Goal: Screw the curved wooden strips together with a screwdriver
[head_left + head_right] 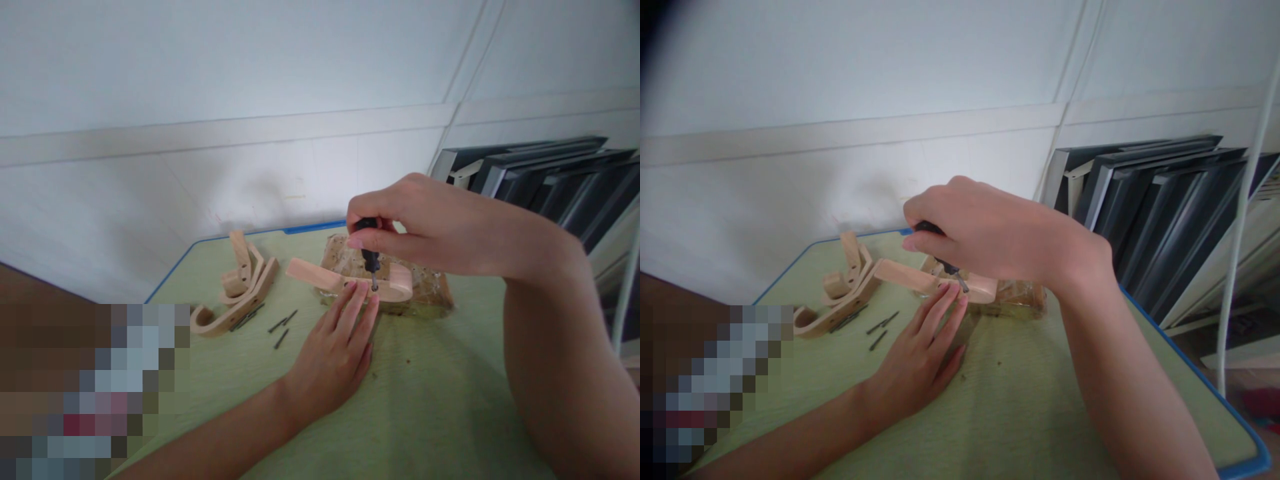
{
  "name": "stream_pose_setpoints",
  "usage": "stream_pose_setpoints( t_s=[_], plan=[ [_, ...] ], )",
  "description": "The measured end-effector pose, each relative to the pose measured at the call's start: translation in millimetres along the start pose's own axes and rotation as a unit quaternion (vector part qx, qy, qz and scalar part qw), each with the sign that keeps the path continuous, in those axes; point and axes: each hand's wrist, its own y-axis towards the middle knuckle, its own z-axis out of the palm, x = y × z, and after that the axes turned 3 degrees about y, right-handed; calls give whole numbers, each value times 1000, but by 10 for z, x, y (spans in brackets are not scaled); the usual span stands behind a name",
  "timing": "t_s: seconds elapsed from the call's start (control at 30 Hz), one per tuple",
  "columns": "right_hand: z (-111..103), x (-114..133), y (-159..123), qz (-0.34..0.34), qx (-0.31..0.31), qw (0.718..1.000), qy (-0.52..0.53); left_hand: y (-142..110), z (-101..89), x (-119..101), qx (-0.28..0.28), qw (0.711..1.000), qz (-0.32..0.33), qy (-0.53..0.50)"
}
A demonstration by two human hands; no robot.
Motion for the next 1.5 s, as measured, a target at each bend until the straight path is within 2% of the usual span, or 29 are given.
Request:
stream_pose_setpoints(
  t_s=[0.37,0.53,0.7,0.93,1.07,1.17,1.3,1.4,1.5],
  plan=[
    [8,-14,-3,-9,-11,1000,-22,-7,20,7,-5,1000,1,-3],
    [34,-8,12,16,-29,996,-83,-7,11,3,0,1000,1,-1],
    [44,-33,38,23,-33,994,-97,-10,6,8,1,1000,3,-3],
    [61,-44,53,78,-40,986,-139,-9,-11,3,-2,1000,-1,-14],
    [68,-56,43,93,-44,987,-125,-17,-7,5,-6,1000,2,-10],
    [52,-50,23,78,-31,992,-96,-20,-4,8,-5,1000,2,-5],
    [1,-7,-4,17,-27,998,-58,-15,-10,10,-2,1000,2,-3],
    [-52,46,-32,-32,-2,999,-19,-13,-14,8,3,1000,1,-4],
    [-107,87,-70,-46,26,999,7,-18,-11,8,0,1000,1,-6]
  ],
)
